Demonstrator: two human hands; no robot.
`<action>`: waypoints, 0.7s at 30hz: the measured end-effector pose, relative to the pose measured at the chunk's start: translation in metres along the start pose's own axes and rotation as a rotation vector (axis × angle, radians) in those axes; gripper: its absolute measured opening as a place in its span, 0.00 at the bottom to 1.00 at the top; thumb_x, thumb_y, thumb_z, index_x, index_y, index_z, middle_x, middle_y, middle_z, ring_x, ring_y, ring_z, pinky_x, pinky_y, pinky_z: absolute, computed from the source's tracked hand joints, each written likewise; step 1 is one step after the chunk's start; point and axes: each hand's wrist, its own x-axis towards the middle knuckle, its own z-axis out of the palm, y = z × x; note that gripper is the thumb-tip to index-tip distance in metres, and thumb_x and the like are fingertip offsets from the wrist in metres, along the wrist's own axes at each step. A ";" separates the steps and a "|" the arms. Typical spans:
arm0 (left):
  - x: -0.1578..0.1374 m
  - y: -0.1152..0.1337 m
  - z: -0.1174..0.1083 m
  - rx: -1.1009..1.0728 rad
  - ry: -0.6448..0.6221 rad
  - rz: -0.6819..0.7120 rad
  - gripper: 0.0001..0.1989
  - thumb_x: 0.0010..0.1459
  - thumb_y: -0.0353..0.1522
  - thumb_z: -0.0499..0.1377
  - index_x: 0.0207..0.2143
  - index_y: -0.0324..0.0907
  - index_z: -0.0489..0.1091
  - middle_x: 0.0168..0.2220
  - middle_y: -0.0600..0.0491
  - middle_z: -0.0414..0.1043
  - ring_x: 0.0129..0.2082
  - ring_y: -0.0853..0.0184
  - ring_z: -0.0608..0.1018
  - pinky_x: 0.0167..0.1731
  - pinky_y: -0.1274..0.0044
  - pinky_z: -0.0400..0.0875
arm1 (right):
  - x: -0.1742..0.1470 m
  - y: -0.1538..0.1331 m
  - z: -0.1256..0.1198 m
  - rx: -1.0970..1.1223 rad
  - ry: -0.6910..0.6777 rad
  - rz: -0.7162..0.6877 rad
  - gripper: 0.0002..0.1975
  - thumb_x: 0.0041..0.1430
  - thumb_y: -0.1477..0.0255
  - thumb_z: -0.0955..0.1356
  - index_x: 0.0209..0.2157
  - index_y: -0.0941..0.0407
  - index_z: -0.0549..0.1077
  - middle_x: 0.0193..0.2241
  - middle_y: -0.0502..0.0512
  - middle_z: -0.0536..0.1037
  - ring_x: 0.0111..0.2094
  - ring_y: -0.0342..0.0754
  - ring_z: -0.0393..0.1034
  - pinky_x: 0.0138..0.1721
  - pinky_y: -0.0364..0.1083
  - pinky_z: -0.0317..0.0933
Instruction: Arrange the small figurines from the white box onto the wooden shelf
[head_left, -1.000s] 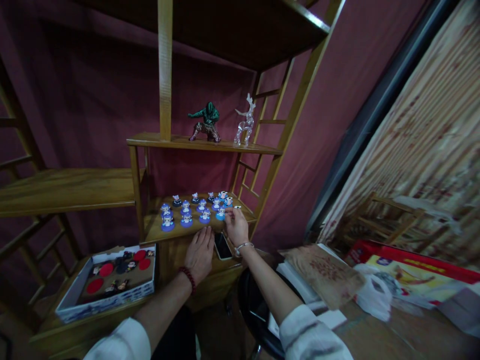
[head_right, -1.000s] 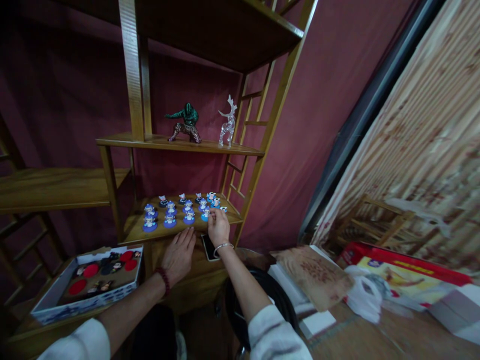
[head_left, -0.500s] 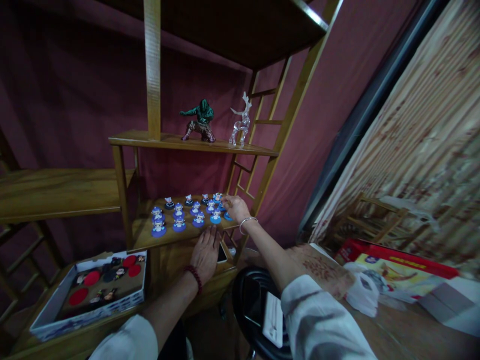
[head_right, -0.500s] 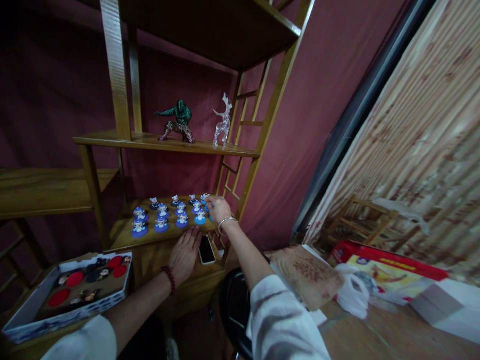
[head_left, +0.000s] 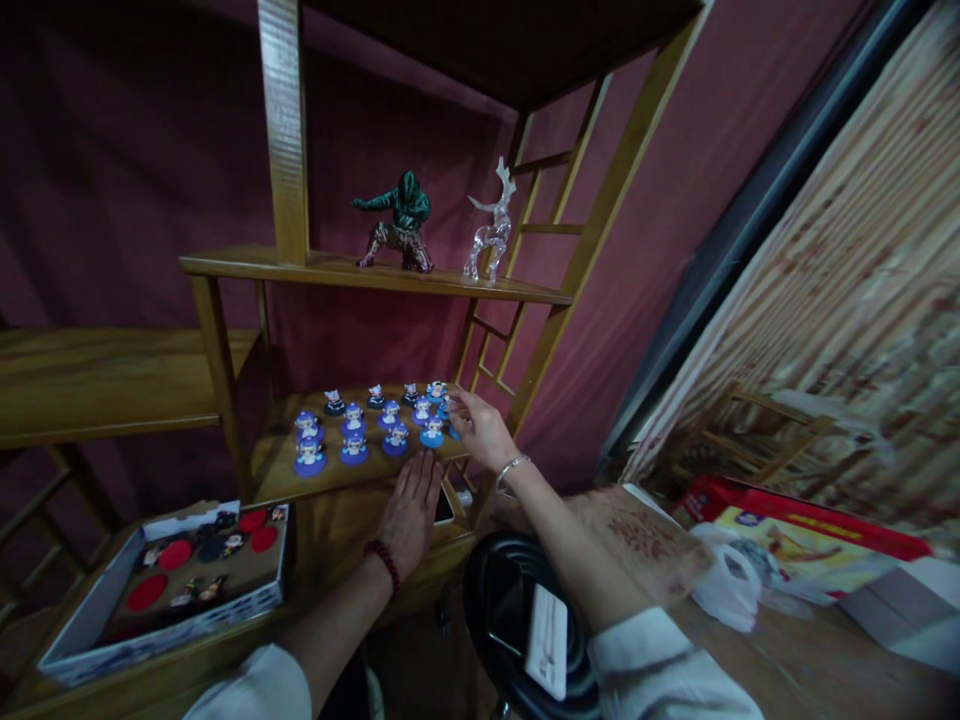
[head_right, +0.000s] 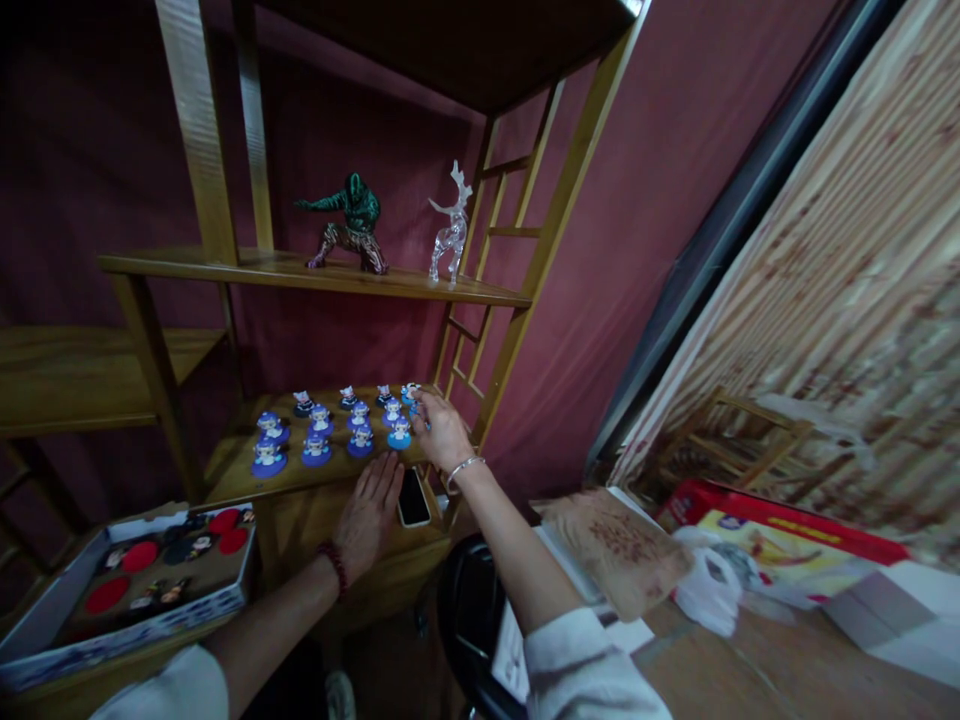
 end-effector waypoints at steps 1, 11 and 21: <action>0.000 0.000 0.000 0.005 -0.003 0.000 0.28 0.49 0.20 0.45 0.55 0.27 0.50 0.58 0.34 0.47 0.59 0.55 0.48 0.54 0.62 0.49 | -0.010 -0.001 0.005 0.028 0.030 0.050 0.17 0.52 0.75 0.62 0.46 0.57 0.64 0.39 0.56 0.72 0.38 0.44 0.68 0.41 0.44 0.62; 0.000 0.001 -0.003 0.005 0.004 0.006 0.27 0.49 0.21 0.43 0.54 0.25 0.50 0.57 0.35 0.48 0.59 0.57 0.47 0.55 0.62 0.47 | -0.052 0.009 0.058 0.001 0.079 0.240 0.16 0.51 0.73 0.63 0.44 0.56 0.65 0.39 0.58 0.72 0.40 0.48 0.67 0.43 0.49 0.61; -0.005 -0.004 -0.009 -0.062 0.004 0.050 0.26 0.49 0.22 0.44 0.53 0.23 0.53 0.57 0.35 0.48 0.59 0.56 0.44 0.55 0.64 0.50 | -0.042 0.009 0.068 -0.026 0.133 0.261 0.14 0.50 0.70 0.65 0.41 0.56 0.64 0.36 0.57 0.72 0.38 0.49 0.67 0.40 0.48 0.61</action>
